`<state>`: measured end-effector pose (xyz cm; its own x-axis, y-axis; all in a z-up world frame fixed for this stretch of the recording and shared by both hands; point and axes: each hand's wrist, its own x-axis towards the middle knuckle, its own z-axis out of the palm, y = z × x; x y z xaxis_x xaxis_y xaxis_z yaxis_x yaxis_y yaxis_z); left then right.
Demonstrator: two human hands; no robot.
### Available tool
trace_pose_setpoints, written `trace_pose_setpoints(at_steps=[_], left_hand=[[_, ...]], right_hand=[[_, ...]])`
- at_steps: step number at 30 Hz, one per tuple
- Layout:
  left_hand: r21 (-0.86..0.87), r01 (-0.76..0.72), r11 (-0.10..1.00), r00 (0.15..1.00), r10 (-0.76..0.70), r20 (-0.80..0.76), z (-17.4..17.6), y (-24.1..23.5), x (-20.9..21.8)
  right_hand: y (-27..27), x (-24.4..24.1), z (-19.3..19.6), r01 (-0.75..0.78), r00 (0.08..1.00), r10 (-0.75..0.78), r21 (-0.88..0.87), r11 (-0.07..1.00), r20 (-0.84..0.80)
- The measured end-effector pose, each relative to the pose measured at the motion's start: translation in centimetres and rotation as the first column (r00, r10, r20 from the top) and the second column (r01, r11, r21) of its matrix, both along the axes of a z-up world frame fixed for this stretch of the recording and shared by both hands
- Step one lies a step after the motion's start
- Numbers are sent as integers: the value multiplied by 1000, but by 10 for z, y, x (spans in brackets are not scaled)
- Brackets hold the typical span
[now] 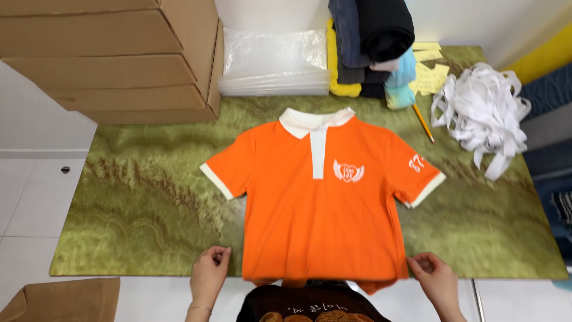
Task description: The person takes an orange polo shirt, purple shorts, and a light blue polo shirt from a clothing rack. They fold each item neatly on a table and place them into a stack. Finally, they prepare a bubble wrap sheet on the table.
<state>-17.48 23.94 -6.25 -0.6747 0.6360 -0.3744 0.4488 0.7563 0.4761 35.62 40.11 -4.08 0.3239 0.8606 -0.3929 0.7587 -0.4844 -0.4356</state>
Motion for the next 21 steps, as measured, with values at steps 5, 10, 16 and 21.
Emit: trace_pose_setpoints(at_steps=[5,10,16,21], left_hand=[[-88,69,994,994,-60,93,13,-30,25],[-191,144,971,986,-125,110,-10,-48,49],[130,-74,989,821,-13,570,-69,-63,60],[231,-239,943,854,91,512,-20,-72,82]], right_hand=[[-56,-12,-22,9,1000,-5,200,980,-18],[-86,-23,-43,-103,995,91,556,824,50],[-94,-38,-47,-29,998,50,551,834,-24],[-85,-32,-62,-73,996,39,486,871,81]])
